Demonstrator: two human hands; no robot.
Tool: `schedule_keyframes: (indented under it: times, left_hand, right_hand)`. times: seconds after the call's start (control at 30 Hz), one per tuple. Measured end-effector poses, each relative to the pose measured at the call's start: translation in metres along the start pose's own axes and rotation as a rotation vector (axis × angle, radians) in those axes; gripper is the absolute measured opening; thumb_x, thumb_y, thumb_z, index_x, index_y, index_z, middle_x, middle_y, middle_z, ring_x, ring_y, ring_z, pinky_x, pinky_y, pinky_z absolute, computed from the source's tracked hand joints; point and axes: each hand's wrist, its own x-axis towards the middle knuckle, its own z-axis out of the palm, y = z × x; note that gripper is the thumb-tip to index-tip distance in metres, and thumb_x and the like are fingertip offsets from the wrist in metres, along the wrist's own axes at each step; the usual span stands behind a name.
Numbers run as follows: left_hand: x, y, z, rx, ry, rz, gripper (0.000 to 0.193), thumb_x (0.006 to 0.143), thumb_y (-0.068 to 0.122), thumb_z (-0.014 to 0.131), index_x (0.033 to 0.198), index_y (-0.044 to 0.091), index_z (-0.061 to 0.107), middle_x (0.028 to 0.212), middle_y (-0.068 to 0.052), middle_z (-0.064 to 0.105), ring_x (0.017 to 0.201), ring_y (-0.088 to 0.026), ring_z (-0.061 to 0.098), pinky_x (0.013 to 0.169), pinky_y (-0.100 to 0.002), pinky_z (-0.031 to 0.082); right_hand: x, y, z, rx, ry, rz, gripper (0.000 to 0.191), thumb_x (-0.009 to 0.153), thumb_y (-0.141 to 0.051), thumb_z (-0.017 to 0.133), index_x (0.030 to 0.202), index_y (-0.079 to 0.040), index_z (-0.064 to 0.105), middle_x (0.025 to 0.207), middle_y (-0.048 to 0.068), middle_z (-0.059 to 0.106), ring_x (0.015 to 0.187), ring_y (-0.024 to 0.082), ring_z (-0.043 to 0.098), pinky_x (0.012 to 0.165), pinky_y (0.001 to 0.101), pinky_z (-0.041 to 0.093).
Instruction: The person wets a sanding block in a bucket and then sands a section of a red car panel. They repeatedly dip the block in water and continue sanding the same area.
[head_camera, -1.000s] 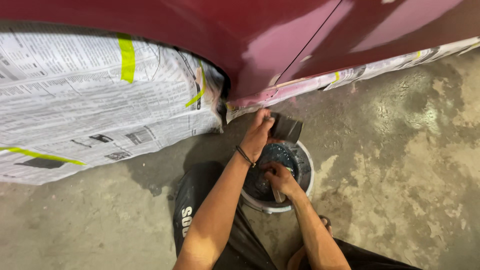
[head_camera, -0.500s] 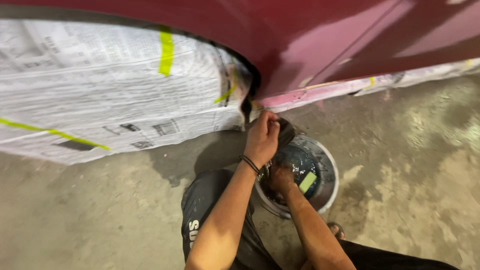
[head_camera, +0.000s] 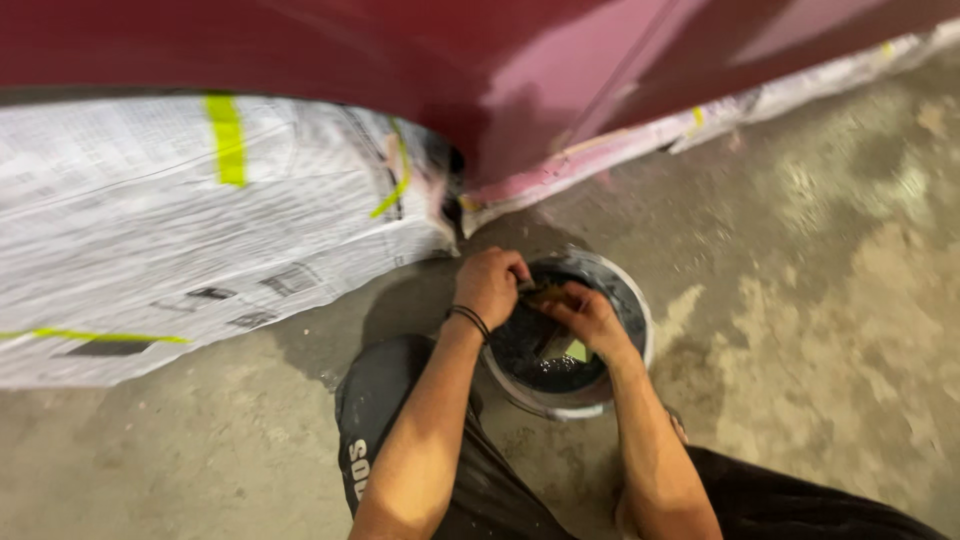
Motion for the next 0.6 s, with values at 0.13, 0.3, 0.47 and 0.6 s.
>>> schedule_keyframes:
  times: [0.13,0.3,0.47,0.6]
  left_hand:
    - [0.003,-0.005,0.023,0.137,-0.235,-0.069,0.019,0.084,0.001,0.061,0.087,0.012,0.077,0.1,-0.013,0.075,0.097,-0.034,0.071,0.086,-0.046,0.056]
    - [0.004,0.001,0.052,0.05,-0.474,0.172,0.036,0.08,0.017,0.078,0.114,0.008,0.072,0.115,-0.018,0.071,0.112,-0.036,0.067,0.098,-0.047,0.052]
    - [0.013,0.01,0.047,-0.566,-0.516,0.148,0.079,0.071,0.039,0.091,0.134,0.009,0.053,0.121,-0.009,0.068,0.114,-0.023,0.065,0.097,-0.037,0.05]
    - [0.022,0.021,0.041,-0.441,-0.52,0.141,0.043,0.083,0.037,0.08,0.11,0.005,0.072,0.098,-0.009,0.075,0.091,-0.018,0.07,0.082,-0.034,0.054]
  right_hand:
    - [-0.023,-0.001,-0.034,0.557,0.17,0.01,0.023,0.098,-0.013,0.069,0.117,-0.001,0.07,0.104,0.005,0.076,0.09,0.017,0.069,0.081,0.033,0.055]
    - [-0.036,-0.001,-0.05,0.922,0.195,0.124,0.033,0.1,-0.028,0.064,0.125,-0.007,0.064,0.103,0.01,0.076,0.085,0.029,0.074,0.074,0.0398,0.059]
    - [-0.038,-0.001,-0.046,1.049,-0.006,0.177,0.05,0.103,-0.047,0.058,0.132,-0.006,0.063,0.114,0.012,0.074,0.09,0.029,0.073,0.076,0.0403,0.059]
    - [-0.045,0.005,-0.045,1.026,-0.014,0.189,0.057,0.094,-0.051,0.055,0.132,-0.009,0.06,0.114,0.013,0.075,0.097,0.033,0.075,0.08,0.0424,0.061]
